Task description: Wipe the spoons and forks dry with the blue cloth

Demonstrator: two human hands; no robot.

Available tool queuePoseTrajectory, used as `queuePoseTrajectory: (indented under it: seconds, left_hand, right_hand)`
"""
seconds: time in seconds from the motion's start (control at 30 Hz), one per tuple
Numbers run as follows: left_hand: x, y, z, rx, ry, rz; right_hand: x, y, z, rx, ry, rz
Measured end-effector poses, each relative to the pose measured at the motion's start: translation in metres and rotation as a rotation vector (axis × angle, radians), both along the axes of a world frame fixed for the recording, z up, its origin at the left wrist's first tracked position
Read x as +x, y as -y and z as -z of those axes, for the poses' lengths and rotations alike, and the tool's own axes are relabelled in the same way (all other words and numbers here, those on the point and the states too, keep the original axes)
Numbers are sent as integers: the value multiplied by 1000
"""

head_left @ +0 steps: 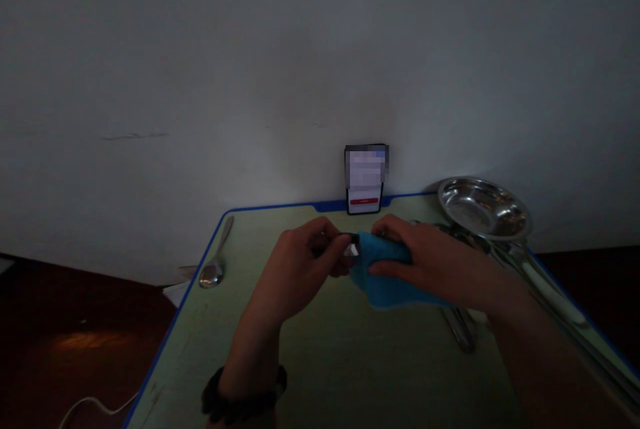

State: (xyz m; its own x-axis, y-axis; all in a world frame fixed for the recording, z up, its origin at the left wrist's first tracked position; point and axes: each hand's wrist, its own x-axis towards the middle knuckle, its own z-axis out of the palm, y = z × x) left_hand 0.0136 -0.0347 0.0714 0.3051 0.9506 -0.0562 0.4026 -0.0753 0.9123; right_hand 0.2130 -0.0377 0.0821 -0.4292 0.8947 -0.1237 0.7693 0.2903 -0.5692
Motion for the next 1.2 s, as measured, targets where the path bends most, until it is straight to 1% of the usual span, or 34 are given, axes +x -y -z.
queuePoseTrajectory:
  seconds: [0.07, 0.2, 0.37, 0.43, 0.5, 0.53, 0.6, 0.7, 0.8, 0.87, 1.0, 1.2]
  left_hand:
    - [0, 0, 0, -3, 6, -4]
    - [0, 0, 0, -12, 2, -33]
    - [1, -1, 0, 14, -63, -113]
    - [1, -1, 1, 23, -89, -139]
    - [2, -2, 1, 29, -89, -142]
    - [2, -2, 1, 26, -75, -134]
    - [2, -2, 0, 9, -27, -116]
    - [1, -2, -1, -19, 43, -107]
    - [-1, -2, 0, -22, 86, -96]
    - [-1, -2, 0, -20, 106, -78]
    - [1, -2, 1, -11, 109, -73]
    - [1, -2, 1, 15, 93, -89]
  right_hand:
    - [-4, 0, 0, 30, -7, 26]
    - [-7, -3, -1, 156, -23, 64]
    - [-3, -2, -7, 349, -22, 223]
    - [-2, 1, -9, 442, -53, 265]
    - [-3, 4, -11, 519, -100, 245]
    - [-4, 5, -11, 530, -115, 211]
    - [-7, 6, -10, 483, -113, 112]
    - [-9, 6, -5, 325, -58, -53]
    - [-8, 4, 0, 264, 4, -141]
    - [-7, 4, 0, 264, 66, -132]
    - [-7, 2, 1, 290, 186, -46]
    - [-8, -2, 5, 372, 219, 50]
